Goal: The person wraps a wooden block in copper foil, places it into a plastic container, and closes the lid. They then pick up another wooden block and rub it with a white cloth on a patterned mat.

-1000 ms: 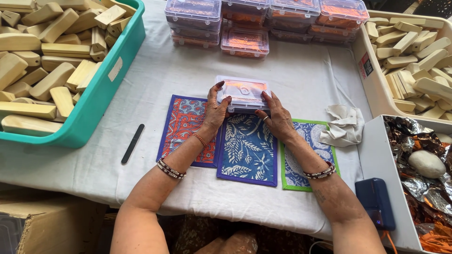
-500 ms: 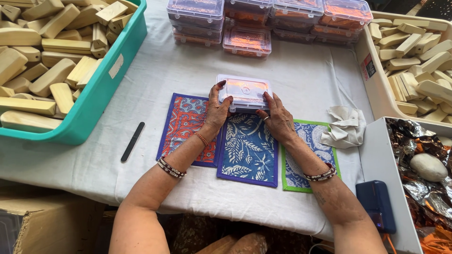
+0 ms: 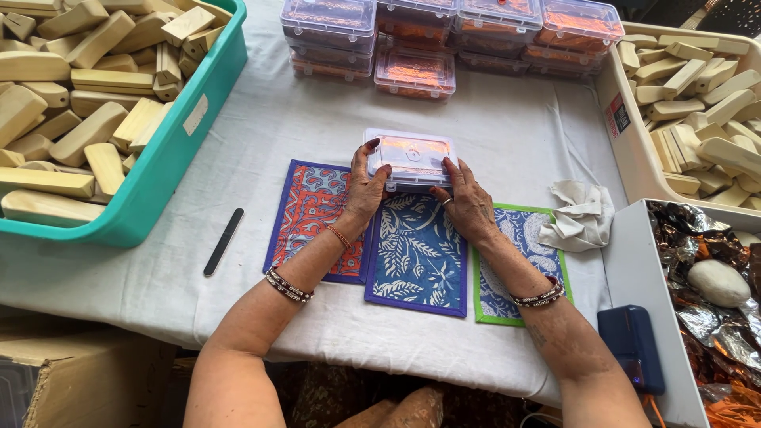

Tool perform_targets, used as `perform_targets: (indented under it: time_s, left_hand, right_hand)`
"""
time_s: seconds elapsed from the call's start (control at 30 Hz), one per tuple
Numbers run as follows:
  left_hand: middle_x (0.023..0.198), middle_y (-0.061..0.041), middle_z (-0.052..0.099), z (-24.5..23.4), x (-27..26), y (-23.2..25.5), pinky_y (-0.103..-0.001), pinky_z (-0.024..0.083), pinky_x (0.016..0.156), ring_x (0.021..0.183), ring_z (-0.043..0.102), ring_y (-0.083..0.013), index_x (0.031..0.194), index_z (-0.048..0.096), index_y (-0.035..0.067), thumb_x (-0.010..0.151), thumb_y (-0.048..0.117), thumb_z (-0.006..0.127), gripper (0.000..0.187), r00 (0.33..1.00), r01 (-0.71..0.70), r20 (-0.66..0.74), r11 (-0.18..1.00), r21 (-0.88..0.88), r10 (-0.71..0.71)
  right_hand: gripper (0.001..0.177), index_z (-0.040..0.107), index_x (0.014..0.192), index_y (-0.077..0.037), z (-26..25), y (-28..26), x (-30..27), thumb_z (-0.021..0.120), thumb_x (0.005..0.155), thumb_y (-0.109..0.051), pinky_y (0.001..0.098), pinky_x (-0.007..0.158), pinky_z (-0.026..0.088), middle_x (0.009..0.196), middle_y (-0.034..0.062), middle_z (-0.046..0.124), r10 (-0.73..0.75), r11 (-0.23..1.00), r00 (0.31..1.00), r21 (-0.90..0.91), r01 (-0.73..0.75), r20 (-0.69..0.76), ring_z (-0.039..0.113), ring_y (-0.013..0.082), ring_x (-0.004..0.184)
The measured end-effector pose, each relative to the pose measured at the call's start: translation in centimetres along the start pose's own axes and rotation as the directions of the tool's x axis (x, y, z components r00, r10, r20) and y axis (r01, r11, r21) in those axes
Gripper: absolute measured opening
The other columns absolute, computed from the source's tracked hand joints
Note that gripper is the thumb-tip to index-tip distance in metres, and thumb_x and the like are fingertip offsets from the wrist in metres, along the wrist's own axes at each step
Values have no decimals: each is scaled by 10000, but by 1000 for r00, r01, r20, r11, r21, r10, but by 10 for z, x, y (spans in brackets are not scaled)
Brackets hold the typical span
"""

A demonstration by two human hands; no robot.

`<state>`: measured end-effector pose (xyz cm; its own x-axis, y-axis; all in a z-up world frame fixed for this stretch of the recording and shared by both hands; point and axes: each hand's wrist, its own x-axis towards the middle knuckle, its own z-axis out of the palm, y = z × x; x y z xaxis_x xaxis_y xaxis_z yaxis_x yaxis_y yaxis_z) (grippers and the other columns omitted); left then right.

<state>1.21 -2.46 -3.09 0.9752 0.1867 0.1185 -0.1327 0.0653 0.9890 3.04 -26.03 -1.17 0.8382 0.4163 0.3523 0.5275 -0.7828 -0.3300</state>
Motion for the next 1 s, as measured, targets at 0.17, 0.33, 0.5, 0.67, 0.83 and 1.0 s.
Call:
perform_targets:
  time_s: [0.17,0.33,0.5,0.67,0.83,1.0]
  left_hand:
    - [1562,-88,320,1,-2,3,-414,487,1145,1472,330,-273,1504,373,266,958,263,625,601,1000,24,0,1000,-20,-24]
    - [1551,-108,334,-1,0,-1,-425,448,1176,1473,338,-277,1505,383,250,975,278,638,589,1000,-19,-2,1000,-1,19]
    - [1548,-109,330,0,-6,8,-389,488,1090,1432,392,-266,1511,392,247,979,255,635,586,1000,-17,-16,999,-43,17]
    - [1538,-94,337,1,-12,19,-329,592,914,1301,544,-230,1493,387,241,963,213,610,576,1000,-13,8,974,-228,15]
    - [1460,-182,501,0,-14,18,-259,619,899,1189,598,-229,1564,381,215,1000,165,605,609,998,-14,56,932,-362,37]
    - [1534,-155,445,8,-12,3,-322,535,1021,1264,535,-245,1576,337,184,1004,236,623,641,976,-200,53,967,-157,210]
  right_hand:
    - [682,384,1544,-133,-4,-5,0,600,990,-468,454,955,564,1551,194,453,35,999,999,-2,-35,14,638,351,1211]
    - [693,388,1549,-149,-3,-2,-1,589,972,-475,459,997,545,1550,177,464,-15,998,999,52,17,-37,630,345,1235]
    - [696,397,1538,-166,-10,-2,0,560,978,-546,477,970,561,1465,210,547,38,989,998,144,-32,-42,651,373,1198]
    - [762,359,1604,-119,1,23,6,416,1024,-610,428,938,600,1373,206,635,193,877,981,449,-170,-5,681,321,1168]
    - [801,404,1535,-6,-9,23,12,564,982,-563,306,864,661,1293,218,652,299,448,946,858,-251,121,721,228,1066]
    - [682,403,1511,-18,-24,20,12,652,960,-334,301,850,637,1305,182,624,335,336,923,891,-304,189,693,205,1089]
